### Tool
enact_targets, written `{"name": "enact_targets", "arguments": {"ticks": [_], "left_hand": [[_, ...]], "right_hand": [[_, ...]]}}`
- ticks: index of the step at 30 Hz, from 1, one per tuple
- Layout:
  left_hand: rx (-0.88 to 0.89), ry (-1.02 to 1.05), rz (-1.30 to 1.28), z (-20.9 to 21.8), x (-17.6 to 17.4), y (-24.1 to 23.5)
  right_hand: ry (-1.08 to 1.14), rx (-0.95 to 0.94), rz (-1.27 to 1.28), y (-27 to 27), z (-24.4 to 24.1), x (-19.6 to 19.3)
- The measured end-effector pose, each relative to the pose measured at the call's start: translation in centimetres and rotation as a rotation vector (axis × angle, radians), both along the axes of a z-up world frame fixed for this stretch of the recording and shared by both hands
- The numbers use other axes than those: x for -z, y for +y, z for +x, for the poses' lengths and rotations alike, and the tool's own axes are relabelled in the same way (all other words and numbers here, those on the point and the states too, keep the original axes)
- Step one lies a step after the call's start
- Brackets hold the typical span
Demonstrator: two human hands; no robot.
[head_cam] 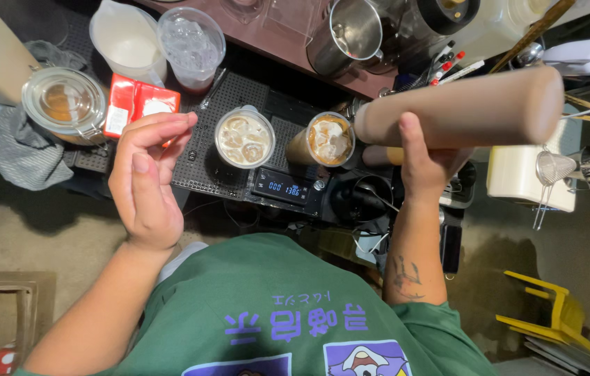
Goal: The person prepares two iced coffee drinks by adding ice, milk, and a brown syrup to plastic cups. They use a handheld frother to whip cream in a separate container and then pour the whipped cream over the drinks. Finally, they drizzle additional syrup on top as a garnish.
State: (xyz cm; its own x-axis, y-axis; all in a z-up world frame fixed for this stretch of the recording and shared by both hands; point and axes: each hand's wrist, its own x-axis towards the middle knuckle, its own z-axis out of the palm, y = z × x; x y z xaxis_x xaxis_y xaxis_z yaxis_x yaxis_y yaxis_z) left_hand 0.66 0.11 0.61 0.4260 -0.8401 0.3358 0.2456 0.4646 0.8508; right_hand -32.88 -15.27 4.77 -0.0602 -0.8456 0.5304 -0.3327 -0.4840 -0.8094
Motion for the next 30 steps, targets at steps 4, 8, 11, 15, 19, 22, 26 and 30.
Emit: {"name": "enact_targets", "arguments": {"ticks": [4, 8, 11, 15, 19, 22, 26, 30], "left_hand": [[0.014, 0.002, 0.002, 0.9, -0.1, 0.1], [0.041, -0.009, -0.006, 2.2, -0.3, 0.0], [0.055, -0.005, -0.017, 3.1, -0.3, 0.0], [0.073, -0.013, -0.02, 4.3, -0.4, 0.2], [0.062, -0.011, -0.017, 5.5, -0.2, 0.8], [0.042, -0.006, -0.014, 6.4, 0.0, 1.4], [0.023, 0.001, -0.024, 6.9, 0.2, 2.0], [-0.005, 0.001, -0.01, 7.4, 0.4, 2.7]], "right_hand": [[0.156, 0.08, 0.036, 0.4, 0.0, 1.2], [-0.002, 0.097, -0.002, 0.8, 0.6, 2.0], [-0.096, 0.093, -0.039, 1.4, 0.6, 1.2], [0.069, 0.14, -0.036, 1.5, 1.4, 0.7], [-0.035, 0.046, -0.052, 1.6, 3.8, 1.1], [-0.195, -0.057, 0.06, 1.8, 6.5, 1.9], [-0.19, -0.156, 0.159, 1.1, 11.4, 4.1], [0.004, -0.195, 0.192, 0.8, 15.0, 4.9]]}}
